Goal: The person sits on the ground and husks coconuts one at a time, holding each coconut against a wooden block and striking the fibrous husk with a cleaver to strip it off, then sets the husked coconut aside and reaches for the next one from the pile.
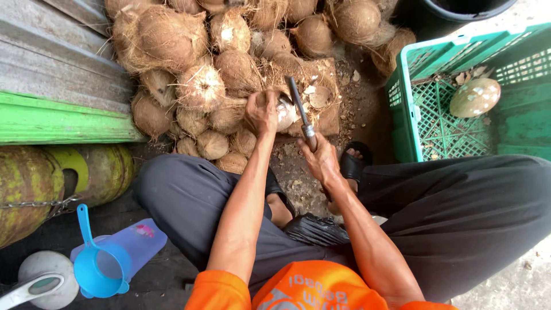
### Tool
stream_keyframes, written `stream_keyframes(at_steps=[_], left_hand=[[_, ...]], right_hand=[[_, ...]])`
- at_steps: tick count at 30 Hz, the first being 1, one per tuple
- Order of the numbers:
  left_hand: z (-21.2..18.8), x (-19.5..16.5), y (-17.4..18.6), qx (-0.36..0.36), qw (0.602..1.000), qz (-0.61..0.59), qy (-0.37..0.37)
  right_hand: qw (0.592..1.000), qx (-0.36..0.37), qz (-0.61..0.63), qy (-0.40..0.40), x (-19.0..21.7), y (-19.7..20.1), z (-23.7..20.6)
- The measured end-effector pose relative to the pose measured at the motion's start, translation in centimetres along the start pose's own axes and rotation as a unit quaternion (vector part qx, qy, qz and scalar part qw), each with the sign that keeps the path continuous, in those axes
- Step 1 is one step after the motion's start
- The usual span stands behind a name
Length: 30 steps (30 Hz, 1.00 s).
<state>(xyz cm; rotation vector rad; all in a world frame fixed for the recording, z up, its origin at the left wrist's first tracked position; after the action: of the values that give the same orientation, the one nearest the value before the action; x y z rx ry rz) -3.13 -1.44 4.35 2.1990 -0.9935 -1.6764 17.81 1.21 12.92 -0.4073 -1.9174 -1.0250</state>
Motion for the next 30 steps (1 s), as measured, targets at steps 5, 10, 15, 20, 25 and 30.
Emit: stream_keyframes(at_steps=[5,10,15,20,25,30], left_hand=[[0.2,0.4,-0.6,-0.004,0.997,0.038,0.064],[0.1,0.4,-0.4,-0.020,0.999,-0.019,0.028],[-0.5,-0.9,0.2,-0.078,0.991,-0.011,-0.112],[0.4,0.8,-1.0,0.008,0.997,0.002,0.076],[0.0,-0.6,-0.2,-0.016,0.999,0.013,-0.033],[-0.9,-1.3,0.0,-0.002,0.968,-0.245,0.059]], right_hand=[[0.990,-0.102,0.068,0.063,0.7,1.5,-0.4],[0.994,-0.021,0.085,-0.058,-2.8,-0.6,0.7],[0.979,-0.094,-0.081,0.161,-2.5,0.2,1.5],[0.990,-0.075,0.122,-0.006,-4.2,-0.5,0.8],[0.991,0.068,0.043,-0.109,-6.8,-2.7,1.2],[0.999,0.036,0.019,-0.026,-6.9,-3.1,0.2]])
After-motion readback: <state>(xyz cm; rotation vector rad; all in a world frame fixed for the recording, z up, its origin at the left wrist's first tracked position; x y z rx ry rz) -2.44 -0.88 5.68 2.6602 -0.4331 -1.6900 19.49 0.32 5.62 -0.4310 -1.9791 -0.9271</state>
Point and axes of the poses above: each hand's wrist, its own z-axis towards the middle knuckle, its own y-axis out of the back of the hand, x = y × z, the point moved 5 cm from there along z, towards the middle knuckle, and after that the axes turned 10 degrees about y, right-handed, at the moved point
